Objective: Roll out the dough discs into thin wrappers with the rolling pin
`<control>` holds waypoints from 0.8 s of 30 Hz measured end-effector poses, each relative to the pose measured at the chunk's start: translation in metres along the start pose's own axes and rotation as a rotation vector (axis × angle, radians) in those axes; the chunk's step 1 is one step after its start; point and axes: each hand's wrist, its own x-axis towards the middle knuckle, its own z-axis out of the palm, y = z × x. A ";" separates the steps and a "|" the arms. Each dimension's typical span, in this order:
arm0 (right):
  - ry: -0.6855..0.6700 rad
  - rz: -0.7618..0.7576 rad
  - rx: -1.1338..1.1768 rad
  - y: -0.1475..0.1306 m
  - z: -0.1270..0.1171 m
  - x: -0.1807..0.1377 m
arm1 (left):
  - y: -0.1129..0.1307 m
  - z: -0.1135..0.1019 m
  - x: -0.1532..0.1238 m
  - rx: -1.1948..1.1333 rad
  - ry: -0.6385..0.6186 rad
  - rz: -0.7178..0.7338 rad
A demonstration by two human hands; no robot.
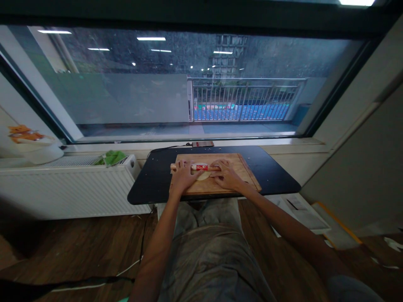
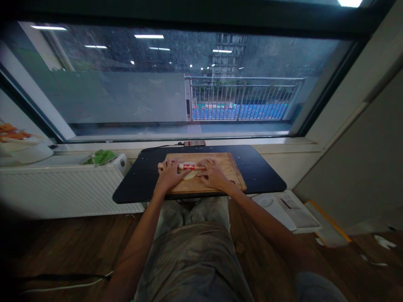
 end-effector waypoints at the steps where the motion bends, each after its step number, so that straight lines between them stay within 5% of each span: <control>1: -0.008 -0.001 0.001 0.000 0.000 0.000 | 0.000 -0.001 0.000 -0.002 -0.003 0.003; 24: 0.012 0.021 0.004 0.003 0.005 -0.001 | -0.001 0.001 -0.001 0.008 0.003 0.004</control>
